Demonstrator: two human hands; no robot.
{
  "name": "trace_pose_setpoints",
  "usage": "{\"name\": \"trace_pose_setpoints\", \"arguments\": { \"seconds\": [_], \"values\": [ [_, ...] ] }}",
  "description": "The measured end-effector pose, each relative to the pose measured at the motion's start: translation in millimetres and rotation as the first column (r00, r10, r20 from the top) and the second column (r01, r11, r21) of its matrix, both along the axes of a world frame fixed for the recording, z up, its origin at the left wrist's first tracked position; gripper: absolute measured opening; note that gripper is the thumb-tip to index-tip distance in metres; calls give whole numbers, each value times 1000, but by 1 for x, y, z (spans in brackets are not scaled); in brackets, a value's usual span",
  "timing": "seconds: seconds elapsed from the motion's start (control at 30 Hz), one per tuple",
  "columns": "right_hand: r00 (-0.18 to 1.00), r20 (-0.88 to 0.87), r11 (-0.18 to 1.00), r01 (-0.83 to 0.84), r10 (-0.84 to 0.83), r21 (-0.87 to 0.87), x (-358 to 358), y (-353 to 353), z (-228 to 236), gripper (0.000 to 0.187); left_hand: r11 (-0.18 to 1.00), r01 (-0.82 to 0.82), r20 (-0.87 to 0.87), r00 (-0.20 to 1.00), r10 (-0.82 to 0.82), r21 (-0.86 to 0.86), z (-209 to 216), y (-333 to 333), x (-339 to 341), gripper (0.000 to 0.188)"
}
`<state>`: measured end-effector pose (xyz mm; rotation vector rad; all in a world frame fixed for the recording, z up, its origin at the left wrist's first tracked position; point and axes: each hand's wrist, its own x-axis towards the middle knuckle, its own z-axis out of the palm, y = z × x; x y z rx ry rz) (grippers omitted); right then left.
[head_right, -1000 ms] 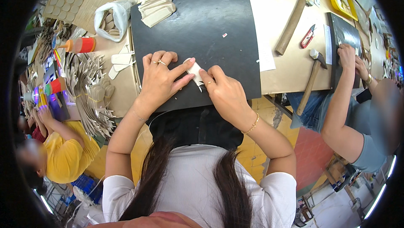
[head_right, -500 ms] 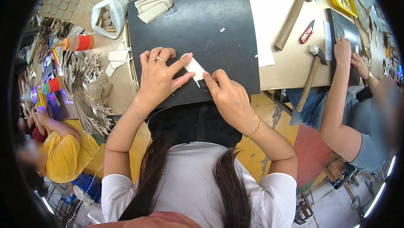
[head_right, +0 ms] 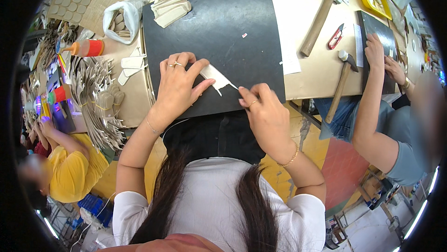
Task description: The person repeatedly wraps a white cable around small rectangular objects on a workbench, then places the wrapped items into a pile. The person handles the objects one at a time and continues the wrapping process throughout the clip.
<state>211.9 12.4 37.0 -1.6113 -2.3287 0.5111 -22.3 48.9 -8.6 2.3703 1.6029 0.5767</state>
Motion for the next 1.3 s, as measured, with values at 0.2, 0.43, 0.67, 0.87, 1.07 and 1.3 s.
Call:
{"name": "trace_pose_setpoints", "arguments": {
  "seconds": [0.2,0.43,0.67,0.87,1.07,1.3],
  "values": [
    [975,-173,989,131,-142,-74,-4,3,-4,39,990,-49,153,986,69,-130,-1,0,2,37],
    [976,-149,975,131,-159,-178,-14,4,1,28,960,-70,363,916,169,-270,13,-14,3,23],
    [975,-145,970,138,-169,-202,-25,12,4,23,964,-78,354,920,168,-255,36,-23,0,18],
    [982,-112,973,131,-154,-188,-28,14,4,23,981,-58,371,920,124,-186,37,-26,0,16],
    [978,-147,985,128,-144,-118,-29,18,2,19,974,-74,378,913,152,-213,35,-29,0,17],
    [912,-289,950,237,-290,-204,-17,50,-11,24,833,-374,344,782,519,-407,26,-26,-47,21]
  ]
}}
